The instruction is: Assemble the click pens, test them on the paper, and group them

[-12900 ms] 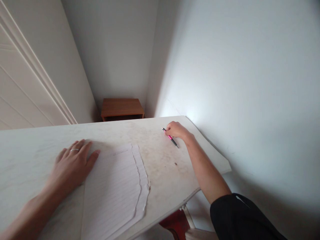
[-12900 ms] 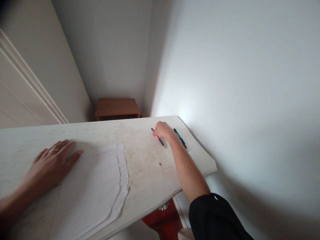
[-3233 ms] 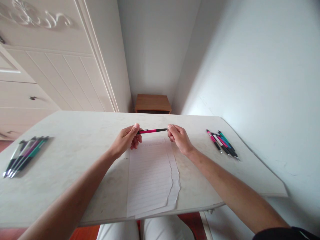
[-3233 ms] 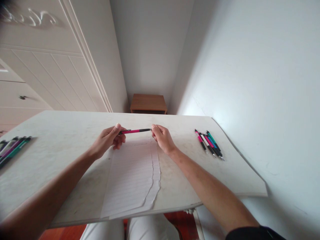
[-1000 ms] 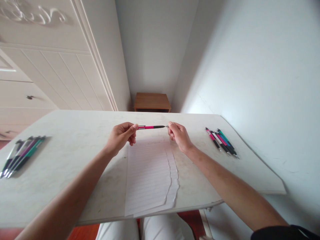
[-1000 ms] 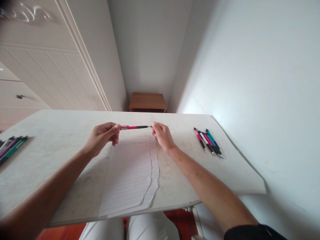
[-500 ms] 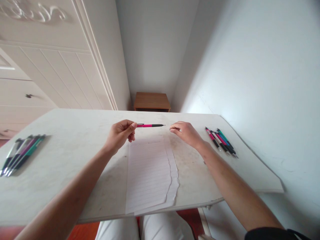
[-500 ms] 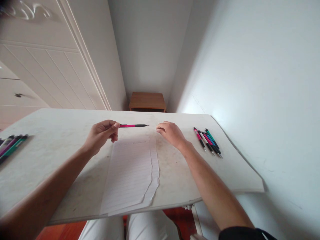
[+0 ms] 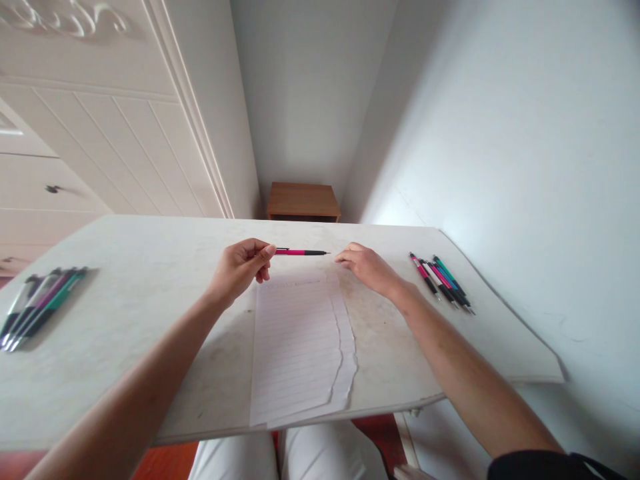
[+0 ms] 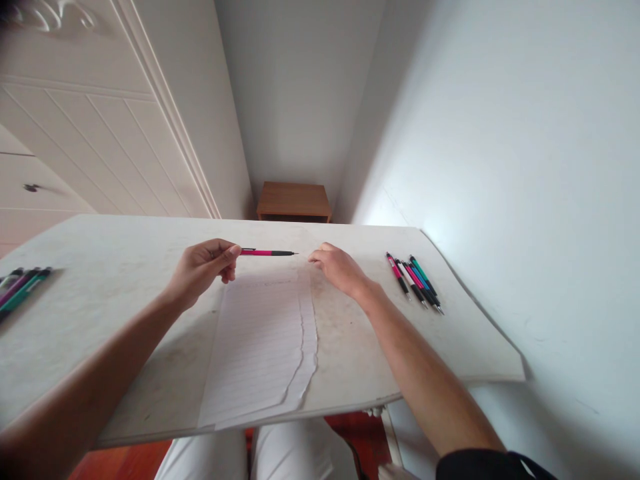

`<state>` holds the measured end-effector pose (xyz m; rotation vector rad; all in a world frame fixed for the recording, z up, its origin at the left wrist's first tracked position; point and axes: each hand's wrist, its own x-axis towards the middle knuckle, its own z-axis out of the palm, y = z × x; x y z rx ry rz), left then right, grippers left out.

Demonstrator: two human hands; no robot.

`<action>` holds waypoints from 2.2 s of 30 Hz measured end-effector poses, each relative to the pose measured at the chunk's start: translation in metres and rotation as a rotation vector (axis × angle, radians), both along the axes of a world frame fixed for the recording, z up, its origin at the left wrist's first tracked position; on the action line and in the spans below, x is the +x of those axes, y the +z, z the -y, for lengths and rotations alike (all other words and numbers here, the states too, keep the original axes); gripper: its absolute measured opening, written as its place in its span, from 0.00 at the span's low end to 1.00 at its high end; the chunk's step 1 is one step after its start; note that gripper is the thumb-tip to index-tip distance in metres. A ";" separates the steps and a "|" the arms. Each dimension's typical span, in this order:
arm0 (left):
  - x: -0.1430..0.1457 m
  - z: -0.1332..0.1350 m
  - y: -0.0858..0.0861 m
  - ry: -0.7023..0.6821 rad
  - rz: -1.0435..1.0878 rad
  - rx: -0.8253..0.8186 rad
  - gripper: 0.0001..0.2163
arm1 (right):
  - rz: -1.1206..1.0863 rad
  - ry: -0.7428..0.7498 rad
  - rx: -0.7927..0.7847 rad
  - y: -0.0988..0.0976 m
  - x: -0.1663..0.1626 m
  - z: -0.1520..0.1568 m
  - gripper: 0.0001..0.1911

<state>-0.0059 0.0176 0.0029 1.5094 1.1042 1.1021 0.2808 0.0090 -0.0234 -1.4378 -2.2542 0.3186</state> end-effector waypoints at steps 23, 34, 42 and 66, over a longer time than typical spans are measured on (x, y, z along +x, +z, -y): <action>0.002 0.002 -0.001 -0.018 0.002 0.011 0.11 | -0.674 -0.058 -0.181 0.021 -0.022 0.013 0.24; 0.011 0.010 -0.005 0.013 -0.087 0.118 0.09 | -0.919 -0.162 -0.476 0.012 -0.050 0.024 0.27; 0.008 0.014 0.001 0.026 -0.175 0.152 0.15 | -1.048 -0.128 -0.548 0.017 -0.050 0.024 0.26; 0.007 0.007 -0.004 0.000 -0.172 0.134 0.18 | -1.131 -0.146 -0.537 0.017 -0.050 0.024 0.24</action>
